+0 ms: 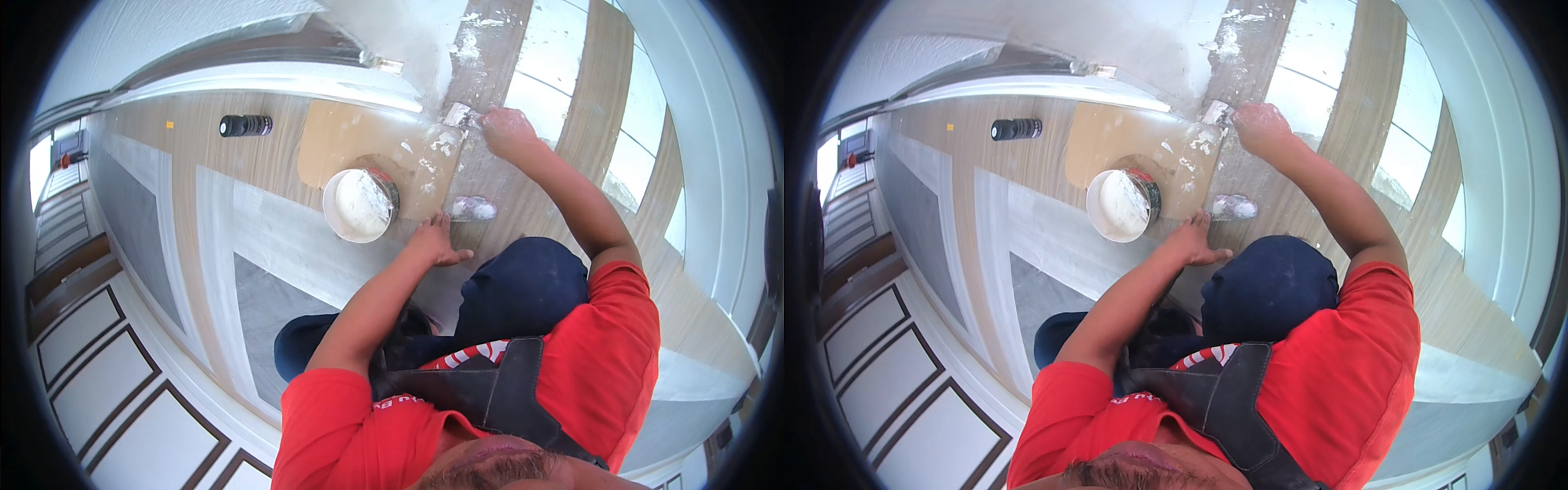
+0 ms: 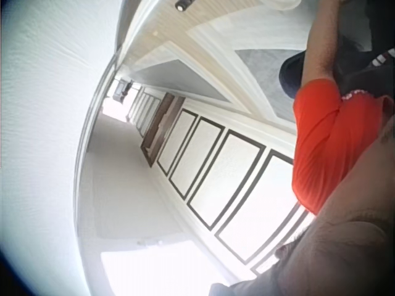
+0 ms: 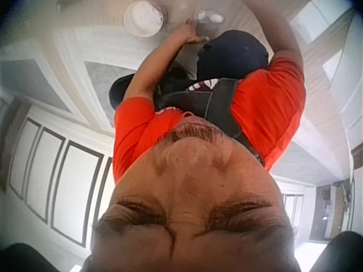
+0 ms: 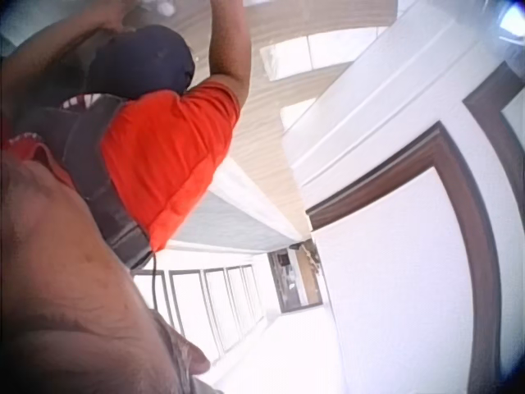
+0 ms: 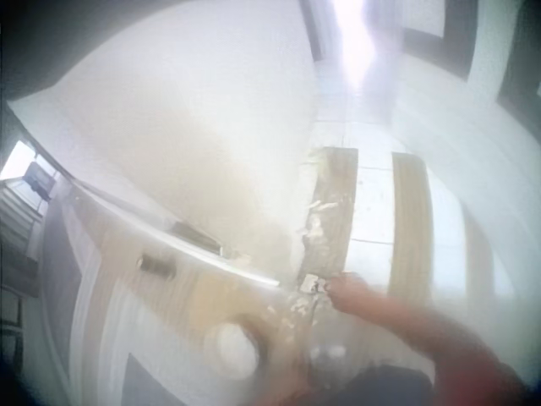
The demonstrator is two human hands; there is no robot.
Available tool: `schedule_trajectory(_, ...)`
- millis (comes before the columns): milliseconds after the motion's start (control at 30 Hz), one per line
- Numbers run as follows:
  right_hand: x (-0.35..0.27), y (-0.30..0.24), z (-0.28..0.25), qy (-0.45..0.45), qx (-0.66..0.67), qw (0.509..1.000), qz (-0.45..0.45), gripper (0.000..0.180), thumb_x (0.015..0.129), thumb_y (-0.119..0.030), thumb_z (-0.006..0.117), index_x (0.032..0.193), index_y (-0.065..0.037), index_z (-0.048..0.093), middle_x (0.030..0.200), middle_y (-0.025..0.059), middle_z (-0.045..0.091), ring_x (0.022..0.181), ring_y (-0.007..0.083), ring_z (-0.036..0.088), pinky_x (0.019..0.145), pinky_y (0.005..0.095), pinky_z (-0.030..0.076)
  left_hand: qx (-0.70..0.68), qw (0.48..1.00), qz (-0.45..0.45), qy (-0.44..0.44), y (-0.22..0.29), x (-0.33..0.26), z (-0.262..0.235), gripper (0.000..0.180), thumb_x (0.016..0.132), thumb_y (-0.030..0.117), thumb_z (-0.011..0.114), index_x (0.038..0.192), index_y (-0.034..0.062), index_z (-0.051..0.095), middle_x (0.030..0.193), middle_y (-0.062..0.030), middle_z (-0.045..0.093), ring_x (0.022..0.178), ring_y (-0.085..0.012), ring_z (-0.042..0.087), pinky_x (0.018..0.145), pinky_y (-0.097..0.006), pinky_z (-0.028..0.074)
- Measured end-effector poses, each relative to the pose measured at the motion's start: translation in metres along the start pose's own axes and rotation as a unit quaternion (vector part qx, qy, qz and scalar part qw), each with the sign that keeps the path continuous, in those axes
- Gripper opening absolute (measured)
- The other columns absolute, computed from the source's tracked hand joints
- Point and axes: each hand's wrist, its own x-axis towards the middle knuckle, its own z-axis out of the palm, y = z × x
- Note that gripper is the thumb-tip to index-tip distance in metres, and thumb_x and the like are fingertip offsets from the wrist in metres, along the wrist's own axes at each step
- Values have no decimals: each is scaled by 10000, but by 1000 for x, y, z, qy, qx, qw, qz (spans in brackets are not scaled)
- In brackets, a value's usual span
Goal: The person scoops white plaster from a bucket and applies it to a wall corner using a trowel. They repeatedly smooth the surface and scrape excess material back into the bucket while sitting on the floor.
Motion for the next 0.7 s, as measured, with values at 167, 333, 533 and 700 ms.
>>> schedule_trajectory(167, 10, -17, -1, 31, -24, 999, -9, 197, 879, -75, 588, 920, -19, 772, 994, 208, 738, 947, 363, 742, 839, 469, 602, -6, 1000, -6, 5, 2, -4, -3, 1262, 821, 801, 628, 1629, -45, 157, 1711, -221, 167, 1541, -399, 290, 1258, -428, 274)
schedule_trajectory(333, 14, -25, -9, 30, -59, 998, -25, 199, 888, -96, 591, 917, -24, 775, 984, 193, 747, 936, 348, 750, 830, 463, 606, 21, 1000, -11, -8, 11, -17, -14, 1297, 810, 828, 610, 1624, -65, 138, 1708, -242, 151, 1556, -387, 257, 1271, -404, 250)
schedule_trajectory(533, 17, -34, -20, 16, -72, 997, -20, 192, 886, -102, 599, 892, -38, 780, 938, 177, 756, 925, 342, 754, 827, 455, 608, 18, 1000, 0, 8, 8, -14, -8, 1305, 802, 809, 644, 1611, -88, 151, 1699, -260, 164, 1554, -390, 263, 1268, -407, 257)
schedule_trajectory(700, 25, -35, -20, 5, -59, 997, -41, 196, 880, -97, 595, 903, -40, 781, 945, 171, 759, 926, 344, 753, 830, 463, 604, 12, 1000, 4, 18, 7, -15, -5, 1311, 788, 805, 666, 1607, -89, 170, 1698, -254, 178, 1539, -400, 293, 1257, -420, 274)
